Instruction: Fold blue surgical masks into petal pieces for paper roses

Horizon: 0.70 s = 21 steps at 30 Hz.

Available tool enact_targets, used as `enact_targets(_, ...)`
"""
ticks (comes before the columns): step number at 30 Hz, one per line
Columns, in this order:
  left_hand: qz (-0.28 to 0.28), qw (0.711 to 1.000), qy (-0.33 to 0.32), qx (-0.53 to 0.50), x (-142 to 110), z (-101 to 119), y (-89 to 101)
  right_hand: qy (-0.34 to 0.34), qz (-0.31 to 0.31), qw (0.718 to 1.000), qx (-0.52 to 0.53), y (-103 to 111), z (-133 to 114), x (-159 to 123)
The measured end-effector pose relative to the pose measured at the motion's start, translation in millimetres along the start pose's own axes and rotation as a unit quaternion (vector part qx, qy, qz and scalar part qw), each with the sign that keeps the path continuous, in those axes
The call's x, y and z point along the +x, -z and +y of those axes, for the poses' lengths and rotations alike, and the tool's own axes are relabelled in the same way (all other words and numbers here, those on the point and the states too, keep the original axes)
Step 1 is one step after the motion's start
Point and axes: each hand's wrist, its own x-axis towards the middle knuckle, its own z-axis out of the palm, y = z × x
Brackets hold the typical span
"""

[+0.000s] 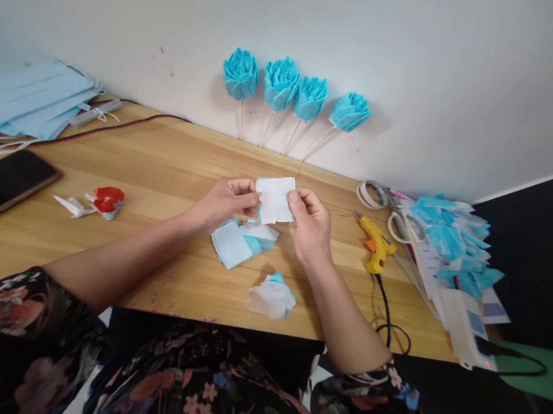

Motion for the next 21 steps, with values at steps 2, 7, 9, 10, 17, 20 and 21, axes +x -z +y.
enact_targets(2,0.016,1.000,-0.012,0.010,-1.0,3.2,-0.2,0.006,0.004,1.000,-0.013,0.9,1.8,0.5)
enact_targets(7,0.032,0.998,-0.022,0.040,-2.0,7.3,-1.7,0.024,-0.006,1.000,-0.011,3.0,5.9,2.3)
enact_targets(9,0.035,0.998,-0.022,0.051,-2.1,7.6,-2.0,0.018,-0.013,1.000,-0.005,3.8,6.5,3.0)
enact_targets(10,0.036,0.998,-0.021,0.054,-2.2,7.7,-2.1,0.013,-0.017,1.000,-0.003,4.2,6.5,3.3)
enact_targets(17,0.000,0.996,-0.016,0.088,-3.0,7.9,-1.6,0.040,-0.026,0.998,-0.040,6.9,4.6,2.0)
enact_targets(20,-0.001,0.996,-0.026,0.084,-2.8,6.1,-1.1,0.049,-0.010,0.996,-0.069,7.3,6.1,1.9)
enact_targets(21,0.003,0.997,-0.028,0.073,-2.7,5.4,-0.8,0.053,-0.006,0.996,-0.073,7.3,6.6,2.0)
